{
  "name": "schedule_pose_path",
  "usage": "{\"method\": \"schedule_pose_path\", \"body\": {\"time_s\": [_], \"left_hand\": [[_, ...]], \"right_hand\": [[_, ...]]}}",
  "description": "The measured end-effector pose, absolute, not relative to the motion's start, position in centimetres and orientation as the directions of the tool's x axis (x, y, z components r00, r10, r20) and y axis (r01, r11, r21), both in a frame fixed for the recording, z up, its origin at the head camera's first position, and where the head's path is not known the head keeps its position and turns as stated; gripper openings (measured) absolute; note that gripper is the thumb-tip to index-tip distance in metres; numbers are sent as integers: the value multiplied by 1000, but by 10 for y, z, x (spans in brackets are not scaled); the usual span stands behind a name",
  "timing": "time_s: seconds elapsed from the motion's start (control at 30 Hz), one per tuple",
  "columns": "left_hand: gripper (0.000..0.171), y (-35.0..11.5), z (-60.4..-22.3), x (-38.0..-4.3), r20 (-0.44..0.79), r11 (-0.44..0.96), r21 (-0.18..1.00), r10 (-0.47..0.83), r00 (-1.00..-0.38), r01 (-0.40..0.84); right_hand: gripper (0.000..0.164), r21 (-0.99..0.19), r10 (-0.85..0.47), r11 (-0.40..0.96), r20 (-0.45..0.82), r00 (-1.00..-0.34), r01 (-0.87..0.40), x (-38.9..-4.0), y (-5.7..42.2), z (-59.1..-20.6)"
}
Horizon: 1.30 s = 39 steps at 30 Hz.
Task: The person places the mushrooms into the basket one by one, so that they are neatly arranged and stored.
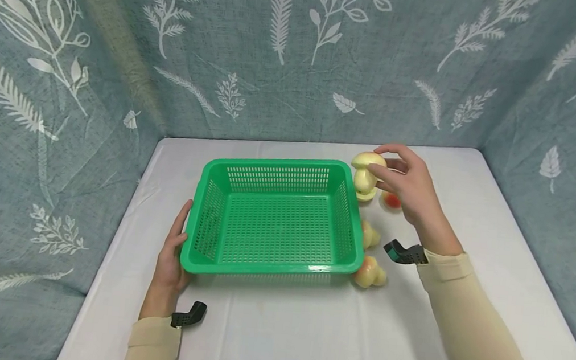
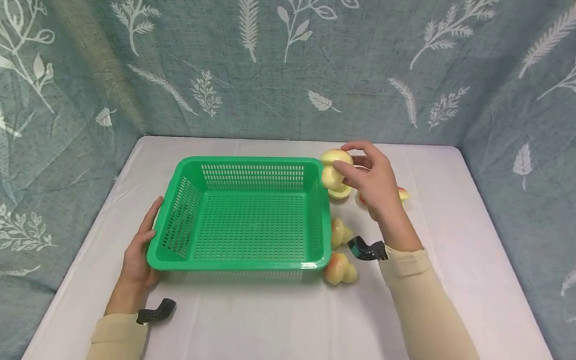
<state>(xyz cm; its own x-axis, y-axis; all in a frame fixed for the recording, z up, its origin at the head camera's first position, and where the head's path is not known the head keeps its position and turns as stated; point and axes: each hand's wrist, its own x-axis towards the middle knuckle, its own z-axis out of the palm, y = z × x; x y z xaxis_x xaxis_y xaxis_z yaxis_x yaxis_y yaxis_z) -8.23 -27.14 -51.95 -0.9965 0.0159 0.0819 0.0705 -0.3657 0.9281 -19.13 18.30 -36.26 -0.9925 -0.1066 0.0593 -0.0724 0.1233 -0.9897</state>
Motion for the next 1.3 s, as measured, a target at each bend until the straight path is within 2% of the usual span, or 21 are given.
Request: {"method": "schedule_pose_path", "body": {"time_s": [0.33,0.63,0.87,1.13,1.3], "left_hand": [[71,-271,-525,-83,95,-224,970,0,-996,92],[71,-272,-523,-83,93,-221,971,1,-996,91],[72,-270,-523,-84,80,-224,971,-7,-997,80],[73,-269,-525,-84,72,-219,973,-13,-997,73],[73,-269,-524,-84,83,-237,968,-5,-997,82]], "right_hand": [[36,-997,-160,61,43,-986,-53,-204,148,-368],[39,-997,-188,80,-17,-982,1,-211,129,-376],[36,-998,-217,60,-29,-976,16,-216,115,-379],[38,-992,-245,125,-41,-969,10,-222,99,-380],[37,-993,-259,113,-43,-965,14,-225,91,-384]]}}
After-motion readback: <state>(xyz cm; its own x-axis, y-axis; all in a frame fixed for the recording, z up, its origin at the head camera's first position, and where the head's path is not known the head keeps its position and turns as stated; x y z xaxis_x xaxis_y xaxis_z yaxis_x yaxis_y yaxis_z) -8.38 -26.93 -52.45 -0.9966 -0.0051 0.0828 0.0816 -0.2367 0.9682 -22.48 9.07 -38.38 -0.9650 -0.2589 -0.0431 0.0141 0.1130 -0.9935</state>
